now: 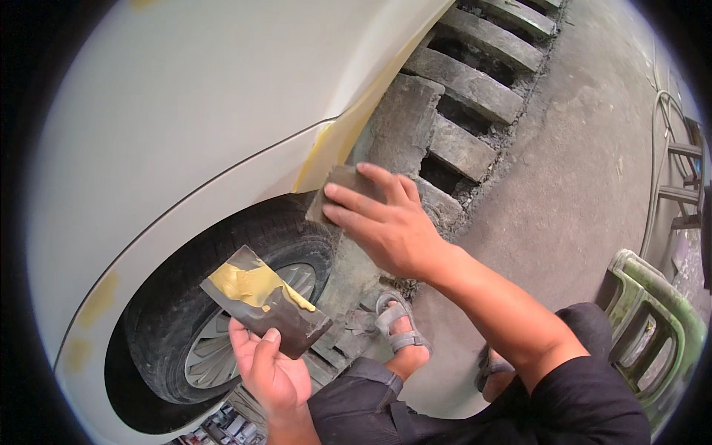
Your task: The person applies yellow body filler to several spots on the side of a white car using a metal putty knife, then smooths and levels the filler with a sanding block. The person works on the rear quarter panel and door area, repeatedly applying and smoothing the material.
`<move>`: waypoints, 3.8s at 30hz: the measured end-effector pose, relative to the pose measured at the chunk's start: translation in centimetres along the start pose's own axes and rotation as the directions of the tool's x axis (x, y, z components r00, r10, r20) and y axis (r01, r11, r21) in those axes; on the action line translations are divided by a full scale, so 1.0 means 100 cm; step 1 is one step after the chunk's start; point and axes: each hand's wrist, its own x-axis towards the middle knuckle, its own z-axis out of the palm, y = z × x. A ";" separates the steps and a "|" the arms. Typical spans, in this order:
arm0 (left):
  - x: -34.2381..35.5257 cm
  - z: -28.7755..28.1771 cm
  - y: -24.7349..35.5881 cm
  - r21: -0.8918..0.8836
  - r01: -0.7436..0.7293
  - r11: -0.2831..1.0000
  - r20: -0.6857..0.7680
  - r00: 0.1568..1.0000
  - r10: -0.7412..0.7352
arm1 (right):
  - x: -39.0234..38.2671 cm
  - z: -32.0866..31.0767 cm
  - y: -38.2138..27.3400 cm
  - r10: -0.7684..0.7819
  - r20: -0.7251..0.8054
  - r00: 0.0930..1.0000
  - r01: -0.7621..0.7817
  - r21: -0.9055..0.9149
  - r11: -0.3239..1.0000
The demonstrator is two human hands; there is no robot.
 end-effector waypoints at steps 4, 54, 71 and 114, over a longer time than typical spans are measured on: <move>0.004 -0.005 -0.004 -0.007 0.054 0.999 0.042 0.998 -0.054 | 0.022 0.011 0.010 -0.095 -0.097 0.991 0.072 -0.221 0.973; 0.013 -0.016 -0.006 0.080 -0.020 0.997 0.068 0.998 0.014 | 0.009 0.006 0.016 0.100 -0.128 0.987 -0.124 -0.196 0.973; 0.016 -0.021 -0.006 0.062 -0.005 0.998 0.065 0.998 0.001 | -0.002 0.040 -0.001 0.049 -0.116 0.992 -0.073 -0.214 0.974; 0.007 0.081 -0.025 0.178 -0.339 0.924 0.295 0.914 0.278 | -0.058 -0.081 0.017 0.373 -0.017 0.928 -0.309 0.525 0.793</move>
